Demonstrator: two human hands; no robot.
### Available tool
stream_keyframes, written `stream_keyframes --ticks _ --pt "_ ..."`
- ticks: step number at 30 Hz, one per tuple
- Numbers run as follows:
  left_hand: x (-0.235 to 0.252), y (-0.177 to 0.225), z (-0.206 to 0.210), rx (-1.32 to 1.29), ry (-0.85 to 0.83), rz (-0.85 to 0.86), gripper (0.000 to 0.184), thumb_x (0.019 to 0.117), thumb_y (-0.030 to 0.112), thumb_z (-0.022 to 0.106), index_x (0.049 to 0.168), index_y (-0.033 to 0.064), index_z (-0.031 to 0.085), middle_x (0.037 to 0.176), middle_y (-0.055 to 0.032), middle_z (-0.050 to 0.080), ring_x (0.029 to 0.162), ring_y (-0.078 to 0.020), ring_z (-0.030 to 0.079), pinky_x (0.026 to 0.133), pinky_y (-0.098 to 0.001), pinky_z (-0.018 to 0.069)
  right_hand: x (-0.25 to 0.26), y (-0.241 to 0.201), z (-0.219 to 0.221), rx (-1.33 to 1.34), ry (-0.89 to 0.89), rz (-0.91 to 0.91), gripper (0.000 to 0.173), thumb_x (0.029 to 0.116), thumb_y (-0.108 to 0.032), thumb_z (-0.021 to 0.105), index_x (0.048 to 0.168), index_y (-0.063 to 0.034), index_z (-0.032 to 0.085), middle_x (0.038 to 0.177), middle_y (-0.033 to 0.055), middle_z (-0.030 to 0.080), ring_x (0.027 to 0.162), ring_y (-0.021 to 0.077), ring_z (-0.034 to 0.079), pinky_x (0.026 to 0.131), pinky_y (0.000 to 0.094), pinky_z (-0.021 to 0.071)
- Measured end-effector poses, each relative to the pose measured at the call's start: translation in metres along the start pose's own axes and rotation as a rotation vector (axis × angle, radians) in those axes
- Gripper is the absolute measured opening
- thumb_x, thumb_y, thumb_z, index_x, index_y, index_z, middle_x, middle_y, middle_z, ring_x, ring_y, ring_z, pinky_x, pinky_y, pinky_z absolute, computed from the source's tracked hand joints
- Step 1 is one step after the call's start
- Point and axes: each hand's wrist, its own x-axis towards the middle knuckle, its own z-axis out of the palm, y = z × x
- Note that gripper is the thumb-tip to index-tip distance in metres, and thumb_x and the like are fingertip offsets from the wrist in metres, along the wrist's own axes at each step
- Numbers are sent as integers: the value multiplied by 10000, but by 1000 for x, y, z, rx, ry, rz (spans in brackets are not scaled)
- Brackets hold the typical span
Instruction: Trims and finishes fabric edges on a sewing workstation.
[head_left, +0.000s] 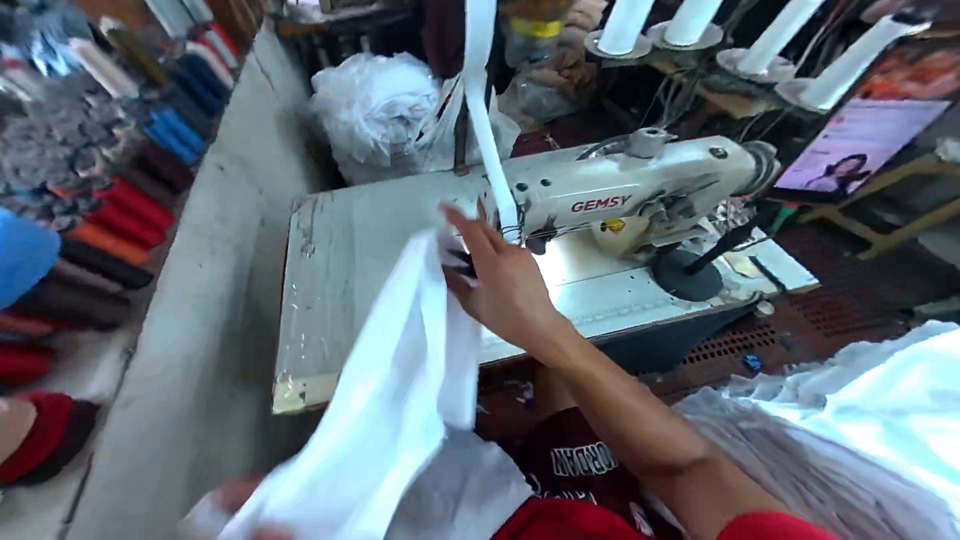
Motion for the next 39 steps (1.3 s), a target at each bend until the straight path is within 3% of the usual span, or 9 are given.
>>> stream_keyframes --ticks 1,3,5,7,9,12,16,19,39 --pt "9 -18 28 84 101 -48 306 990 208 663 1294 218 625 1137 155 732 1046 18 683 924 -204 574 6 -3 -2 -59 70 61 639 936 -270 738 1508 -106 505 1315 144 644 855 276 706 660 475 594" --pt "19 -61 74 131 259 -161 239 989 0 569 1216 75 579 975 121 724 899 15 697 818 -215 606 -10 -5 -2 37 81 145 521 959 -393 704 1395 -127 603 1162 80 678 749 215 663 604 454 574" --pt "18 -100 92 104 336 -289 209 1026 39 524 1226 11 579 968 49 715 884 -20 695 823 -268 612 -47 -4 8 178 -98 239 439 974 -479 644 1270 -158 696 923 32 730 719 208 671 644 491 565" --pt "13 -122 100 58 341 -420 245 1072 140 471 1247 0 568 1010 17 686 917 -45 677 858 -314 591 -85 1 17 237 -326 317 496 970 -519 635 1295 -146 679 929 83 737 777 277 700 701 564 568" --pt "10 -129 111 -61 337 -495 224 1079 173 459 1154 28 613 954 13 708 881 -74 702 830 -332 610 -116 5 16 265 -437 388 583 953 -553 648 1351 -128 636 1050 133 736 873 325 715 757 598 569" --pt "8 -127 120 -141 260 -439 133 1018 84 536 1013 82 668 876 37 717 825 -59 701 793 -280 609 -145 1 10 318 -371 355 492 989 -419 644 1357 -94 623 1137 135 695 950 265 702 820 487 600" --pt "1 -127 128 -96 168 -361 99 1005 75 572 1042 75 665 890 30 705 806 -47 679 765 -240 591 -154 -2 16 90 -40 149 353 1018 -343 612 1292 -136 695 954 42 708 748 130 672 635 300 584" --pt "-7 -127 130 -32 104 -316 126 1024 88 562 1056 56 679 916 22 708 822 -56 680 780 -249 593 -152 -2 20 14 -4 105 350 1013 -354 626 1294 -161 706 925 18 717 685 100 651 562 274 544" --pt "-12 -125 130 44 63 -276 123 1020 37 551 1056 -23 652 883 -21 720 793 -91 713 758 -265 625 -152 -4 48 -49 -3 83 325 1010 -281 622 1262 -105 725 926 41 715 681 109 653 542 264 534"
